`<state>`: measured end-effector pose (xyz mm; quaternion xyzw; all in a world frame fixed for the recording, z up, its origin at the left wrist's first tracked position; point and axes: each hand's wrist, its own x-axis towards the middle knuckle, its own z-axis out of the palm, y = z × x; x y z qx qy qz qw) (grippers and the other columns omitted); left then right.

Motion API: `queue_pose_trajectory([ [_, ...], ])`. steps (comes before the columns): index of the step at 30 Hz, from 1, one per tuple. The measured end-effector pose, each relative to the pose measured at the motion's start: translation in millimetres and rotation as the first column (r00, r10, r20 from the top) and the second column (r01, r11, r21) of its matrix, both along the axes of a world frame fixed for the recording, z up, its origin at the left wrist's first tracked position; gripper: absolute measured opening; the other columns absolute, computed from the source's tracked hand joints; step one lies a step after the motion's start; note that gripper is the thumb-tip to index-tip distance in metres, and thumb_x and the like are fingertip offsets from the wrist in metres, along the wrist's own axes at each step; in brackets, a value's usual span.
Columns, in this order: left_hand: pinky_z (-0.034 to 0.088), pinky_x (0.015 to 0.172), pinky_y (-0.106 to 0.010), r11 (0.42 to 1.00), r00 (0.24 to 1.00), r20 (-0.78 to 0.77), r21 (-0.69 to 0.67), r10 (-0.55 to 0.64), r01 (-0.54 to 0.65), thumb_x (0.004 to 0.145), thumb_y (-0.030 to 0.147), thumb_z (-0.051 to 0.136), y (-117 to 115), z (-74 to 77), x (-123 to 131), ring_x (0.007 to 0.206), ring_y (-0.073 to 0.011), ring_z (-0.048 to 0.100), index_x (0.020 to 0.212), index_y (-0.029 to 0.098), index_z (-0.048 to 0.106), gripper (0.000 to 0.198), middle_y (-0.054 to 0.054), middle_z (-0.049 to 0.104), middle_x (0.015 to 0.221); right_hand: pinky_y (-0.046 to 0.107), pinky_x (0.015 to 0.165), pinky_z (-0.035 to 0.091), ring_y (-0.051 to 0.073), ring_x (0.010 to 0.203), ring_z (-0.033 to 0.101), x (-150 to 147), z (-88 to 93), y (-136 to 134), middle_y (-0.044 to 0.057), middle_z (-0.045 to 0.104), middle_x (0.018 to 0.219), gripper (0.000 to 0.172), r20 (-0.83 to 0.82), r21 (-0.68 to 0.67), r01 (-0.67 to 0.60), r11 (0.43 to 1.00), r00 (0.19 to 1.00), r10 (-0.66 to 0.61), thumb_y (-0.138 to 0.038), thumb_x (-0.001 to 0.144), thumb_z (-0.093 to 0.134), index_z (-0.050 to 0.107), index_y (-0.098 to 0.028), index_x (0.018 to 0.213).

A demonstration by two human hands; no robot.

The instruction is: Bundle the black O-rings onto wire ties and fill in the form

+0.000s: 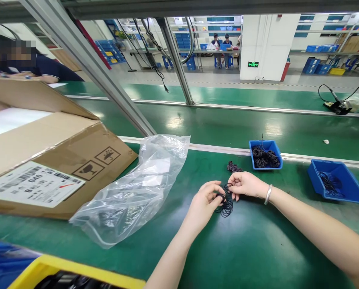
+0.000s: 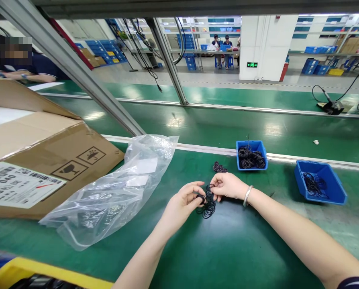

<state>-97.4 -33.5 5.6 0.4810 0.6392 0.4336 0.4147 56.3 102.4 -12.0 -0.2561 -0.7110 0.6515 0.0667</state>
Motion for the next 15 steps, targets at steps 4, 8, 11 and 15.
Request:
queue_pose_trajectory([
  [4, 0.055, 0.066, -0.027, 0.999, 0.999, 0.027, -0.016, 0.034, -0.033, 0.076, 0.023, 0.058, 8.8, -5.8, 5.4, 0.068, -0.0138, 0.065, 0.085, 0.020, 0.061, 0.010, 0.000, 0.068, 0.083, 0.022, 0.055, 0.055, 0.012, 0.054, 0.067, 1.4, 5.8, -8.4, -0.001, 0.069, 0.062, 0.015, -0.062, -0.049, 0.038, 0.998, 0.997, -0.041, -0.026, 0.081, 0.066, 0.055, -0.017, 0.085],
  [8, 0.053, 0.070, -0.027, 0.995, 0.993, 0.055, 0.014, 0.102, -0.103, 0.074, 0.023, 0.061, 11.4, -7.5, 5.2, 0.071, -0.0139, 0.064, 0.081, 0.020, 0.062, 0.007, 0.001, 0.066, 0.083, 0.026, 0.061, 0.057, 0.014, 0.060, 0.069, 2.1, 9.2, -13.5, 0.002, 0.070, 0.066, 0.022, -0.097, -0.068, 0.072, 0.995, 0.992, -0.078, -0.035, 0.084, 0.067, 0.057, -0.016, 0.086],
  [11, 0.054, 0.080, -0.030, 0.988, 0.980, 0.135, 0.040, 0.144, -0.150, 0.076, 0.025, 0.062, 10.3, -9.3, 7.7, 0.083, -0.0168, 0.068, 0.095, 0.020, 0.060, 0.020, 0.000, 0.068, 0.087, 0.028, 0.064, 0.058, 0.015, 0.063, 0.070, 3.5, 10.0, -17.4, 0.004, 0.071, 0.069, 0.030, -0.109, -0.052, 0.097, 0.994, 0.989, -0.102, -0.044, 0.087, 0.064, 0.059, -0.015, 0.088],
  [15, 0.055, 0.088, -0.037, 0.982, 0.960, 0.221, 0.033, 0.172, -0.184, 0.078, 0.028, 0.064, 7.2, -11.4, 13.2, 0.090, -0.0193, 0.071, 0.124, 0.019, 0.055, 0.047, -0.004, 0.072, 0.095, 0.026, 0.063, 0.057, 0.014, 0.062, 0.068, 6.5, 11.8, -22.0, 0.003, 0.069, 0.069, 0.037, -0.113, 0.020, 0.140, 0.990, 0.984, -0.137, -0.052, 0.087, 0.062, 0.063, -0.015, 0.087],
])
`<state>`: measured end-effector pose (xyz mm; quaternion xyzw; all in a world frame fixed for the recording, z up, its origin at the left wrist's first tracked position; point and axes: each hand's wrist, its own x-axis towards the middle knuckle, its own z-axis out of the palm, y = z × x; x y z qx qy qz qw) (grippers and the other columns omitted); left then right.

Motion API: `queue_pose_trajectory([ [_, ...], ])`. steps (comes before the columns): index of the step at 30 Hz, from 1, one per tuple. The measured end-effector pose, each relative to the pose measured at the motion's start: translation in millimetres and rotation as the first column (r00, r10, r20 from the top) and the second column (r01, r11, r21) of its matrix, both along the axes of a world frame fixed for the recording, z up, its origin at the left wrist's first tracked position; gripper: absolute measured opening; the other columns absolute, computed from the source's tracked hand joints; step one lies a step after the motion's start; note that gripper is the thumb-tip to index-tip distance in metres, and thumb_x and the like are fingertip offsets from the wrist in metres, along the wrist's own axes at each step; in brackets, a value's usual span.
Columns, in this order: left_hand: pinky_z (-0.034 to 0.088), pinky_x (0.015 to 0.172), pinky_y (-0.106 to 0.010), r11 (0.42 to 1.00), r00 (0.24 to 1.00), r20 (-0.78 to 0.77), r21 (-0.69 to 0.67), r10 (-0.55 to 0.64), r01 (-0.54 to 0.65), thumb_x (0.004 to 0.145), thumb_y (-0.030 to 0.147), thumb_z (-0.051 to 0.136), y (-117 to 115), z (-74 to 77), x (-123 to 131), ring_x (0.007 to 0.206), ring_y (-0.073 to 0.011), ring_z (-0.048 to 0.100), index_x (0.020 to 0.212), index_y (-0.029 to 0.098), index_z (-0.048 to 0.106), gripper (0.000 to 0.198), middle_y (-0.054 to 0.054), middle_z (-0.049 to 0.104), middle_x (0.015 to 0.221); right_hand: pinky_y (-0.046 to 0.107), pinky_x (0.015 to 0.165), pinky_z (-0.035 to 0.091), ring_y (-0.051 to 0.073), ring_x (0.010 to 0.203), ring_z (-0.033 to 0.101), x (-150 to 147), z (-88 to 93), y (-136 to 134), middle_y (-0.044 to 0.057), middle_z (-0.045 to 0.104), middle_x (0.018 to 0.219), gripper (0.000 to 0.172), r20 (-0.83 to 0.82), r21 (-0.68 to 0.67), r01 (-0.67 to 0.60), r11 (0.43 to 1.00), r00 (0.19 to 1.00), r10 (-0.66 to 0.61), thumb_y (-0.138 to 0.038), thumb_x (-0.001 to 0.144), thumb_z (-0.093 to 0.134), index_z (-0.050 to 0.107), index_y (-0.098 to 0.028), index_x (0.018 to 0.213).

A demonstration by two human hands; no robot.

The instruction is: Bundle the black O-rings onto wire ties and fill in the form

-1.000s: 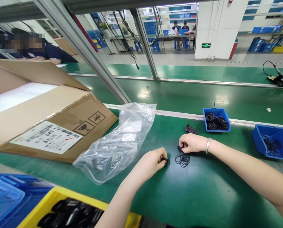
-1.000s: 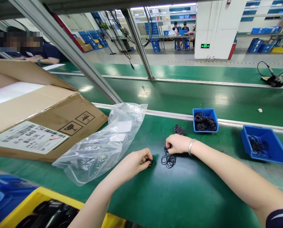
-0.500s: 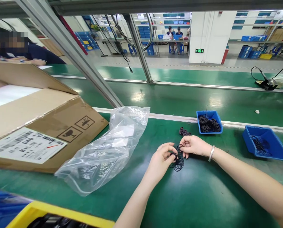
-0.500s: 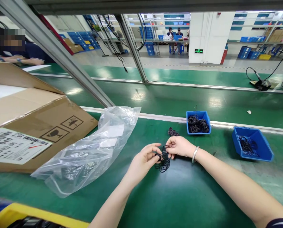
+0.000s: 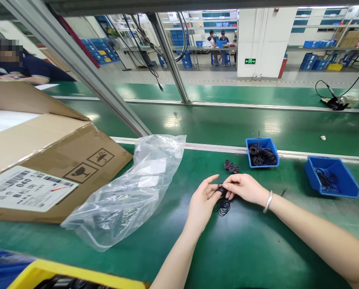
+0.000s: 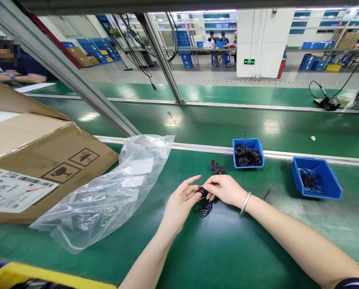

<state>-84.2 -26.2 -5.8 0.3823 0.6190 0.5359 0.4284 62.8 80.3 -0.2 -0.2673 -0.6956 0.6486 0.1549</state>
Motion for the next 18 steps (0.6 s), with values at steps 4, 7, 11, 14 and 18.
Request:
queue_pose_trajectory([
  [4, 0.054, 0.095, -0.039, 0.999, 0.999, 0.032, -0.002, 0.035, -0.035, 0.077, 0.029, 0.066, -3.1, -0.4, 4.4, 0.102, -0.0228, 0.069, 0.114, 0.016, 0.066, 0.040, -0.008, 0.072, 0.106, 0.023, 0.058, 0.054, 0.011, 0.057, 0.065, 2.3, 3.0, -2.5, 0.002, 0.065, 0.076, 0.036, 0.012, 0.100, 0.047, 0.994, 0.999, -0.049, -0.051, 0.087, 0.062, 0.066, -0.015, 0.081],
  [7, 0.055, 0.094, -0.040, 0.999, 0.997, 0.056, 0.003, 0.053, -0.054, 0.077, 0.029, 0.068, -4.6, 0.0, 7.1, 0.098, -0.0220, 0.070, 0.114, 0.017, 0.068, 0.039, -0.007, 0.074, 0.103, 0.023, 0.058, 0.054, 0.010, 0.056, 0.064, 2.4, 2.9, -4.8, 0.002, 0.062, 0.076, 0.035, 0.023, 0.146, 0.063, 0.987, 0.997, -0.067, -0.047, 0.092, 0.056, 0.065, -0.016, 0.080],
  [11, 0.057, 0.092, -0.040, 0.998, 0.993, 0.097, -0.003, 0.063, -0.063, 0.076, 0.030, 0.070, -6.2, 1.3, 9.2, 0.090, -0.0204, 0.071, 0.112, 0.017, 0.070, 0.038, -0.005, 0.074, 0.102, 0.022, 0.055, 0.052, 0.011, 0.054, 0.064, 1.9, 1.3, -7.8, 0.000, 0.062, 0.070, 0.028, 0.056, 0.191, 0.070, 0.979, 0.995, -0.082, -0.039, 0.094, 0.056, 0.064, -0.016, 0.081],
  [14, 0.057, 0.094, -0.042, 0.997, 0.989, 0.131, -0.006, 0.071, -0.071, 0.077, 0.030, 0.070, -8.2, 2.9, 8.9, 0.095, -0.0214, 0.070, 0.111, 0.017, 0.071, 0.037, -0.007, 0.071, 0.113, 0.021, 0.056, 0.049, 0.010, 0.055, 0.060, 1.8, 3.4, -8.5, 0.000, 0.060, 0.071, 0.021, 0.076, 0.280, 0.077, 0.957, 0.992, -0.102, -0.031, 0.090, 0.063, 0.067, -0.016, 0.076],
  [18, 0.056, 0.098, -0.043, 0.997, 0.984, 0.160, -0.008, 0.073, -0.073, 0.077, 0.032, 0.071, -11.2, 4.4, 7.4, 0.101, -0.0223, 0.069, 0.111, 0.017, 0.072, 0.038, -0.007, 0.069, 0.119, 0.022, 0.062, 0.045, 0.011, 0.061, 0.057, 1.1, 9.9, -9.1, -0.001, 0.059, 0.069, 0.019, 0.084, 0.401, 0.076, 0.913, 0.989, -0.119, -0.024, 0.089, 0.066, 0.069, -0.016, 0.072],
])
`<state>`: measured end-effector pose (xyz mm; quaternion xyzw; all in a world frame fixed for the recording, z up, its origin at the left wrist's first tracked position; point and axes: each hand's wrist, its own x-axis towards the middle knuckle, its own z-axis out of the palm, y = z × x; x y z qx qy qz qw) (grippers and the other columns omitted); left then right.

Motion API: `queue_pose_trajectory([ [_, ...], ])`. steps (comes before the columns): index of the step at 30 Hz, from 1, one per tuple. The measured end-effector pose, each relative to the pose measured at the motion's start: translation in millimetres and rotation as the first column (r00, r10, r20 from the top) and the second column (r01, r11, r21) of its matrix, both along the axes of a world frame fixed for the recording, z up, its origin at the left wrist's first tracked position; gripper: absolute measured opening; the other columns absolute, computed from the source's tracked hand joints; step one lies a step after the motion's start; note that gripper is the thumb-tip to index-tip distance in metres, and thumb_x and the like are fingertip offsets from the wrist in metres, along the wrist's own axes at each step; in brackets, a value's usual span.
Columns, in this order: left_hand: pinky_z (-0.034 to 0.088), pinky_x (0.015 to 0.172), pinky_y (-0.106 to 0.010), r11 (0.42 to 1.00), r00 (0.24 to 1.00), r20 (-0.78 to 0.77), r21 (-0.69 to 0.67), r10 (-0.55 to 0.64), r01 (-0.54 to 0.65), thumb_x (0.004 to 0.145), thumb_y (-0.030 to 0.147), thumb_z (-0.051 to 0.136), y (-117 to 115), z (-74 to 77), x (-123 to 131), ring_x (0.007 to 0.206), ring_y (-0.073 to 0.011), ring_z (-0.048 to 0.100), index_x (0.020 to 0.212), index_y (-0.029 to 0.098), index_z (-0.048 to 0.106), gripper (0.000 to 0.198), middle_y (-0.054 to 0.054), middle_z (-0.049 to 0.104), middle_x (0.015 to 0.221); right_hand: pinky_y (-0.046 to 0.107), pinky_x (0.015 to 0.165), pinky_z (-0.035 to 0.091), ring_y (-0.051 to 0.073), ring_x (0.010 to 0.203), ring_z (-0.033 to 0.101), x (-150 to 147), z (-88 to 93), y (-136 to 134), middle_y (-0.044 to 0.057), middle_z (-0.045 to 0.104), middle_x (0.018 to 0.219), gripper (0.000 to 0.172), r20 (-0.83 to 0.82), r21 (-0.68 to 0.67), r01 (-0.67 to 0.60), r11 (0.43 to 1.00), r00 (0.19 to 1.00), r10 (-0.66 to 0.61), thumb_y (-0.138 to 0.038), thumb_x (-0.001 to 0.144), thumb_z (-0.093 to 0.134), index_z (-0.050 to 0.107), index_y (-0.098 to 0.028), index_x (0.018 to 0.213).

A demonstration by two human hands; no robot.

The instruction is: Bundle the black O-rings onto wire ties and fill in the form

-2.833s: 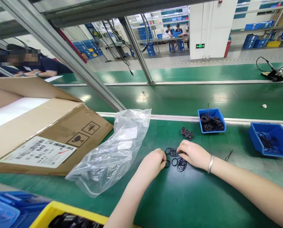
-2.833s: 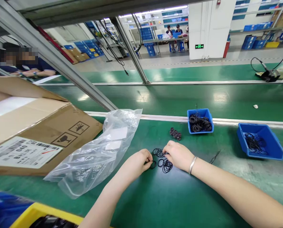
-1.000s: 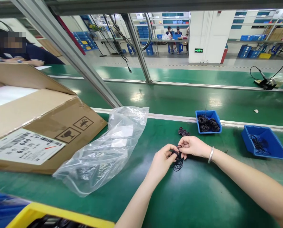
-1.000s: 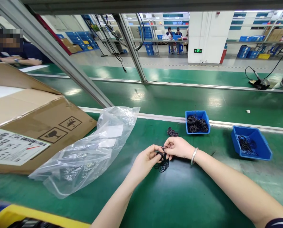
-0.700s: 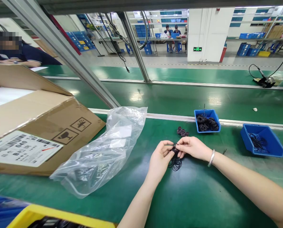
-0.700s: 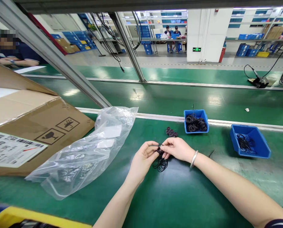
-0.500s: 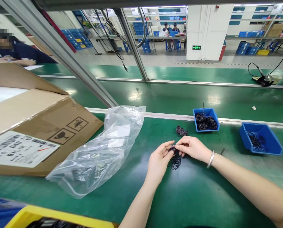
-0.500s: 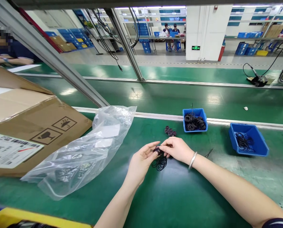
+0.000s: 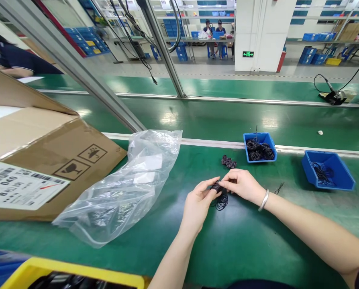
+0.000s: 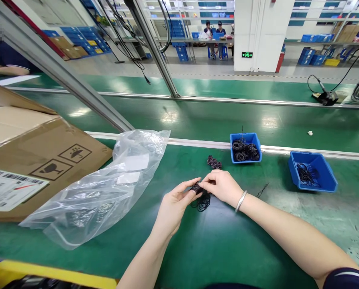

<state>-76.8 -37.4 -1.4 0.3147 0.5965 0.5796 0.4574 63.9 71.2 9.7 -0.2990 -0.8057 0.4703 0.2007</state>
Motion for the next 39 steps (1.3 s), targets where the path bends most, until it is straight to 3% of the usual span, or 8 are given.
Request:
queue_pose_trajectory([
  [6, 0.055, 0.099, -0.042, 1.000, 1.000, 0.017, -0.021, 0.012, -0.011, 0.073, 0.032, 0.074, -1.6, -1.0, -5.7, 0.100, -0.0231, 0.070, 0.108, 0.016, 0.072, 0.039, -0.007, 0.070, 0.116, 0.022, 0.069, 0.046, 0.012, 0.067, 0.060, 0.1, 5.8, -2.4, 0.000, 0.061, 0.069, 0.025, 0.044, 0.104, -0.141, 0.985, 0.990, 0.137, -0.022, 0.096, 0.057, 0.072, -0.016, 0.077],
  [11, 0.051, 0.104, -0.042, 0.999, 0.999, 0.020, -0.037, 0.031, -0.030, 0.074, 0.034, 0.075, -10.3, 7.0, -20.6, 0.104, -0.0255, 0.070, 0.107, 0.015, 0.071, 0.039, -0.008, 0.072, 0.107, 0.028, 0.080, 0.048, 0.016, 0.082, 0.063, 5.9, 0.7, 4.8, 0.006, 0.065, 0.091, 0.018, 0.096, 0.184, -0.128, 0.975, 0.989, 0.112, -0.020, 0.096, 0.055, 0.072, -0.015, 0.101],
  [15, 0.055, 0.098, -0.042, 0.993, 0.989, -0.125, -0.098, -0.077, 0.065, 0.079, 0.036, 0.066, -23.3, 13.3, -34.5, 0.106, -0.0268, 0.069, 0.108, 0.016, 0.068, 0.035, -0.009, 0.070, 0.108, 0.029, 0.083, 0.049, 0.019, 0.089, 0.062, 8.5, -8.0, 4.6, 0.007, 0.063, 0.106, 0.023, 0.237, 0.257, -0.306, 0.917, 0.940, 0.247, -0.021, 0.087, 0.069, 0.071, -0.019, 0.110],
  [20, 0.060, 0.083, -0.036, 0.961, 0.918, -0.317, -0.212, -0.238, 0.176, 0.075, 0.018, 0.052, -26.2, 7.6, -40.0, 0.080, -0.0198, 0.073, 0.082, 0.018, 0.069, 0.018, -0.005, 0.063, 0.095, 0.033, 0.083, 0.048, 0.022, 0.092, 0.062, -0.9, -11.7, -4.7, 0.010, 0.060, 0.105, 0.023, 0.382, 0.343, -0.335, 0.878, 0.903, 0.195, -0.032, 0.095, 0.059, 0.070, -0.016, 0.108],
  [26, 0.057, 0.062, -0.028, 0.907, 0.792, -0.487, -0.375, -0.368, 0.191, 0.073, 0.006, 0.047, -9.3, -3.1, -28.2, 0.058, -0.0112, 0.065, 0.090, 0.017, 0.063, 0.026, -0.007, 0.057, 0.107, 0.029, 0.074, 0.045, 0.019, 0.082, 0.061, -5.6, -9.2, -4.7, 0.006, 0.060, 0.097, 0.007, 0.431, 0.323, -0.378, 0.868, 0.875, 0.221, -0.022, 0.087, 0.069, 0.071, -0.016, 0.087],
  [31, 0.049, 0.065, -0.029, 0.863, 0.647, -0.594, -0.456, -0.478, 0.219, 0.069, 0.000, 0.048, -3.1, 8.9, -24.9, 0.052, -0.0114, 0.057, 0.068, 0.018, 0.057, 0.021, -0.002, 0.059, 0.085, 0.028, 0.076, 0.046, 0.019, 0.084, 0.060, 1.7, -9.1, -3.7, 0.006, 0.060, 0.098, 0.011, 0.431, 0.310, -0.383, 0.870, 0.873, 0.230, -0.020, 0.086, 0.070, 0.069, -0.016, 0.097],
  [34, 0.048, 0.069, -0.030, 0.844, 0.602, -0.610, -0.483, -0.515, 0.233, 0.073, 0.004, 0.048, -6.8, 22.2, -29.5, 0.059, -0.0158, 0.061, 0.075, 0.020, 0.060, 0.020, -0.001, 0.063, 0.078, 0.030, 0.079, 0.046, 0.020, 0.087, 0.060, 3.9, -9.5, -4.0, 0.009, 0.060, 0.106, 0.028, 0.418, 0.306, -0.369, 0.878, 0.880, 0.224, -0.020, 0.086, 0.070, 0.063, -0.014, 0.113],
  [39, 0.053, 0.077, -0.028, 0.826, 0.667, -0.508, -0.459, -0.546, 0.326, 0.081, 0.016, 0.044, -19.6, 32.1, -37.4, 0.091, -0.0203, 0.070, 0.096, 0.022, 0.064, 0.025, -0.004, 0.074, 0.096, 0.029, 0.076, 0.046, 0.020, 0.085, 0.061, 2.7, -10.8, -1.8, 0.008, 0.061, 0.102, 0.010, 0.403, 0.268, -0.379, 0.886, 0.879, 0.255, -0.020, 0.085, 0.071, 0.068, -0.016, 0.093],
])
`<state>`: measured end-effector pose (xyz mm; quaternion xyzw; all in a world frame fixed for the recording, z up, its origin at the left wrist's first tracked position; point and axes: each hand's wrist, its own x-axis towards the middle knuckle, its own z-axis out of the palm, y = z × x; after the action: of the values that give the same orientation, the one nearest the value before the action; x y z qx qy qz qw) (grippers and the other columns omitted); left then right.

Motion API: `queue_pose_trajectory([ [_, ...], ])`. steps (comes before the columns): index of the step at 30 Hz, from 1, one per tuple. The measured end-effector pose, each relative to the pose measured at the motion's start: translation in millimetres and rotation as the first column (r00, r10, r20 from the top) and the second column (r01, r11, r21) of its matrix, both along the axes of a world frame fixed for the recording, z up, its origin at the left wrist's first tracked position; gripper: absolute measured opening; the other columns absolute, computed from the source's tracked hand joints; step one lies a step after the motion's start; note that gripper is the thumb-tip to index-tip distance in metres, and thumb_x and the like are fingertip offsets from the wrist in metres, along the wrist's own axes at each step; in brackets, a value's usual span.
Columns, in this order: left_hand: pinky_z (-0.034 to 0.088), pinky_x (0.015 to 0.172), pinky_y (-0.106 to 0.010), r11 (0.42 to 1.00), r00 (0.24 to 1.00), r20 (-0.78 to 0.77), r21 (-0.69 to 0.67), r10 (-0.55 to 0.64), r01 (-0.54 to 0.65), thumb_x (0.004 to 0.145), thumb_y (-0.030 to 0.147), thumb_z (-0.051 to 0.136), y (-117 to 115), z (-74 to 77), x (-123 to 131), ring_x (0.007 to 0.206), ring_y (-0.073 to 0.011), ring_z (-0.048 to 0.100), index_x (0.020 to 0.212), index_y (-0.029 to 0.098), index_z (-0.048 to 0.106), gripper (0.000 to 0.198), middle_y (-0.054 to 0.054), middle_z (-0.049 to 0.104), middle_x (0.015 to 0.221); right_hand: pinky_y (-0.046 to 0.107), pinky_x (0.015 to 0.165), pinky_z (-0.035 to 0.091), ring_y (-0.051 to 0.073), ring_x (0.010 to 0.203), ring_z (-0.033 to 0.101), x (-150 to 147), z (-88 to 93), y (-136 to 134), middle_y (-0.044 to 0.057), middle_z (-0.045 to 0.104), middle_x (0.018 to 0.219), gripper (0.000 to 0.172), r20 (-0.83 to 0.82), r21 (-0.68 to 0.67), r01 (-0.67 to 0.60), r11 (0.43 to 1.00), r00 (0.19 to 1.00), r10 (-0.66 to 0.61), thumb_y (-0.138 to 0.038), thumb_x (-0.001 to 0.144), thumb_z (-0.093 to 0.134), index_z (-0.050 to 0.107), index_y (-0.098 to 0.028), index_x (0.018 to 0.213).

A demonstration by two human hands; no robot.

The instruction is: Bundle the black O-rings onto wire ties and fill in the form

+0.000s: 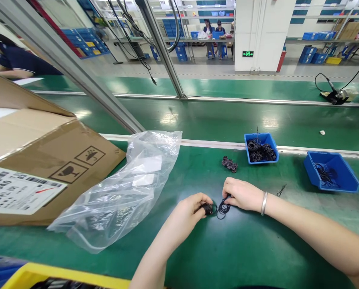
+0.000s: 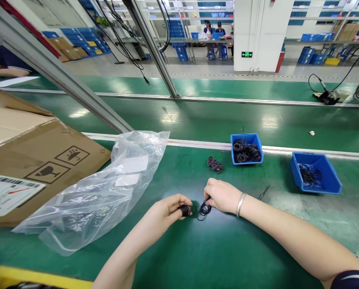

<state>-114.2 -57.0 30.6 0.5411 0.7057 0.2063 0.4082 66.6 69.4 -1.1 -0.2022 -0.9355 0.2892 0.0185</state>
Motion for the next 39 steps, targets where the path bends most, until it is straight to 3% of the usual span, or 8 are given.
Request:
queue_pose_trajectory([
  [3, 0.054, 0.082, -0.032, 1.000, 0.998, 0.057, 0.022, 0.011, -0.013, 0.078, 0.021, 0.049, -5.0, -2.0, -0.5, 0.094, -0.0226, 0.070, 0.100, 0.021, 0.068, 0.029, -0.006, 0.074, 0.101, 0.029, 0.075, 0.045, 0.019, 0.083, 0.061, -1.5, -1.3, 0.7, 0.007, 0.063, 0.096, 0.012, -0.014, -0.036, 0.008, 0.999, 1.000, -0.008, -0.018, 0.084, 0.072, 0.067, -0.016, 0.094],
  [6, 0.053, 0.085, -0.035, 0.997, 0.999, -0.021, 0.067, 0.025, -0.024, 0.075, 0.020, 0.050, -6.2, -3.1, 1.5, 0.090, -0.0236, 0.068, 0.086, 0.022, 0.070, 0.023, -0.005, 0.070, 0.096, 0.029, 0.074, 0.046, 0.019, 0.080, 0.061, -1.1, -2.0, 1.7, 0.006, 0.065, 0.090, 0.017, -0.030, -0.088, 0.025, 0.996, 0.999, -0.027, -0.014, 0.083, 0.072, 0.067, -0.015, 0.099],
  [11, 0.055, 0.067, -0.029, 0.998, 0.997, 0.074, 0.059, -0.019, 0.014, 0.074, 0.016, 0.046, -5.7, -12.2, 14.5, 0.071, -0.0163, 0.064, 0.082, 0.022, 0.063, 0.020, -0.003, 0.058, 0.094, 0.023, 0.067, 0.049, 0.013, 0.069, 0.064, 5.0, 0.5, 7.1, 0.003, 0.068, 0.083, 0.004, -0.035, -0.217, 0.062, 0.974, 0.997, -0.072, -0.015, 0.087, 0.066, 0.068, -0.015, 0.091],
  [15, 0.054, 0.063, -0.027, 0.997, 0.999, 0.032, 0.064, 0.039, -0.042, 0.074, 0.011, 0.045, -5.3, -27.5, 28.3, 0.065, -0.0136, 0.061, 0.081, 0.021, 0.058, 0.018, -0.002, 0.054, 0.092, 0.019, 0.053, 0.047, 0.010, 0.053, 0.061, 6.9, 1.6, 5.4, -0.003, 0.066, 0.065, 0.009, 0.015, -0.309, 0.047, 0.950, 0.999, -0.045, -0.021, 0.093, 0.060, 0.066, -0.015, 0.095],
  [23, 0.052, 0.078, -0.031, 0.998, 0.988, -0.152, 0.051, 0.038, -0.030, 0.074, 0.002, 0.049, -6.0, -29.0, 31.5, 0.082, -0.0182, 0.063, 0.083, 0.022, 0.054, 0.023, -0.001, 0.058, 0.087, 0.030, 0.075, 0.047, 0.018, 0.082, 0.063, -0.2, 4.8, -19.6, 0.011, 0.057, 0.111, 0.021, 0.060, -0.098, 0.106, 0.989, 0.993, -0.101, -0.014, 0.086, 0.066, 0.062, -0.014, 0.106],
  [26, 0.048, 0.085, -0.033, 0.999, 0.970, -0.241, 0.046, 0.039, -0.029, 0.074, -0.002, 0.051, -2.8, -29.5, 35.0, 0.090, -0.0206, 0.063, 0.088, 0.020, 0.057, 0.026, -0.005, 0.058, 0.094, 0.030, 0.070, 0.045, 0.018, 0.076, 0.062, -1.4, 8.9, -24.3, 0.012, 0.055, 0.109, 0.014, 0.105, -0.054, 0.091, 0.994, 0.991, -0.085, -0.013, 0.085, 0.065, 0.062, -0.013, 0.099],
  [31, 0.046, 0.074, -0.033, 0.999, 0.952, -0.304, 0.014, -0.028, 0.034, 0.078, 0.002, 0.050, 2.3, -24.9, 40.7, 0.074, -0.0206, 0.062, 0.073, 0.017, 0.058, 0.018, -0.006, 0.056, 0.087, 0.031, 0.070, 0.044, 0.022, 0.080, 0.062, -0.9, 15.7, -27.3, 0.012, 0.061, 0.096, 0.012, 0.134, -0.032, 0.063, 0.998, 0.989, -0.058, -0.009, 0.083, 0.063, 0.062, -0.012, 0.095],
  [39, 0.051, 0.074, -0.031, 0.998, 0.987, -0.162, 0.059, -0.017, 0.027, 0.078, 0.010, 0.051, -8.1, -17.9, 25.5, 0.077, -0.0191, 0.064, 0.077, 0.020, 0.058, 0.012, -0.005, 0.062, 0.089, 0.026, 0.071, 0.043, 0.017, 0.078, 0.061, 7.5, 6.6, -21.9, 0.006, 0.067, 0.090, 0.013, 0.019, -0.161, 0.116, 0.980, 0.993, -0.115, -0.007, 0.079, 0.064, 0.066, -0.015, 0.088],
])
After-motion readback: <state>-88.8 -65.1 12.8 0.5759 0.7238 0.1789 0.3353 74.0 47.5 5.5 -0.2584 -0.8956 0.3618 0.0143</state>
